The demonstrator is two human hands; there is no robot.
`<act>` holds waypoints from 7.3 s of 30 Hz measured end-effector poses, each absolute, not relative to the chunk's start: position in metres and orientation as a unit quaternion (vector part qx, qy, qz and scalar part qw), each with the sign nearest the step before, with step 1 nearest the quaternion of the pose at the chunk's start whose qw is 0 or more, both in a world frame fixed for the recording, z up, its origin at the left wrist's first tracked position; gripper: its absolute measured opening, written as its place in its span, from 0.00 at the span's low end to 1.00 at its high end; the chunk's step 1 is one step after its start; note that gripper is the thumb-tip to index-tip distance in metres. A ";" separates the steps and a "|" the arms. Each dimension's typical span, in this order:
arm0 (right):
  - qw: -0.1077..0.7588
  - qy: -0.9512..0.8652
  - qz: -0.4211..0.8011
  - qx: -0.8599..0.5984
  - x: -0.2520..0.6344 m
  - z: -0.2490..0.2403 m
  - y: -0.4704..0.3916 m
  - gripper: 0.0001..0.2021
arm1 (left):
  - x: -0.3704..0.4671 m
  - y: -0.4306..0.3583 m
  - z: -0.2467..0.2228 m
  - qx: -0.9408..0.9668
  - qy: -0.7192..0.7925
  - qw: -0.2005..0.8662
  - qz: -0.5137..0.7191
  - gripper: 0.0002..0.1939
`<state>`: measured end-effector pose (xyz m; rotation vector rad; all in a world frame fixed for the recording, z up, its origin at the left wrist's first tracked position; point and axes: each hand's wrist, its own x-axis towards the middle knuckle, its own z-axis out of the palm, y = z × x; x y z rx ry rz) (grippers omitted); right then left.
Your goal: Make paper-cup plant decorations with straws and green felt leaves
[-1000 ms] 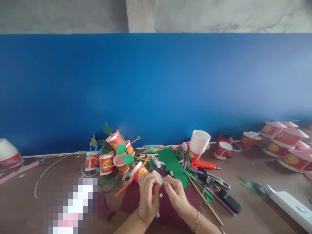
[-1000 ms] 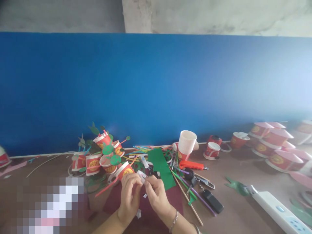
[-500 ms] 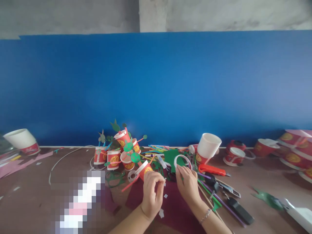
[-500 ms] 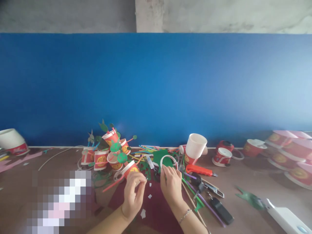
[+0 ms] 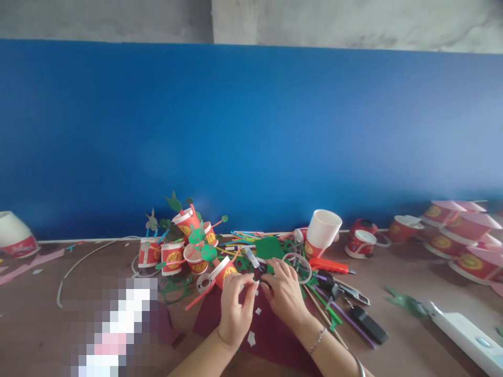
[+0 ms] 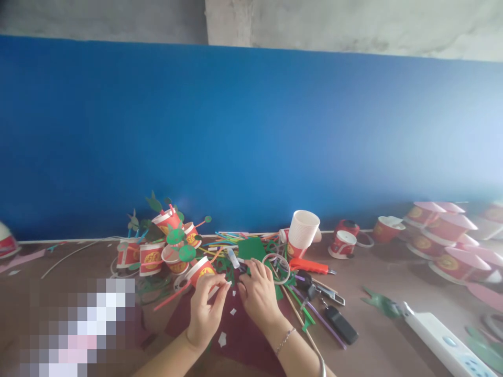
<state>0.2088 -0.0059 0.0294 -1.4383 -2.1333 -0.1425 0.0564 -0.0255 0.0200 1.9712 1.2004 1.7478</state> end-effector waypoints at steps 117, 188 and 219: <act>0.520 -0.634 0.410 -0.399 0.196 0.035 -0.018 0.12 | 0.062 -0.034 0.027 0.724 0.408 0.279 0.481 0.11; 0.277 -0.759 0.195 -0.557 0.208 0.120 0.009 0.07 | 0.062 -0.024 0.016 0.649 0.477 0.328 0.494 0.09; 0.279 -0.850 0.176 -0.410 0.187 0.100 0.004 0.10 | 0.064 -0.023 0.015 0.557 0.437 0.387 0.590 0.13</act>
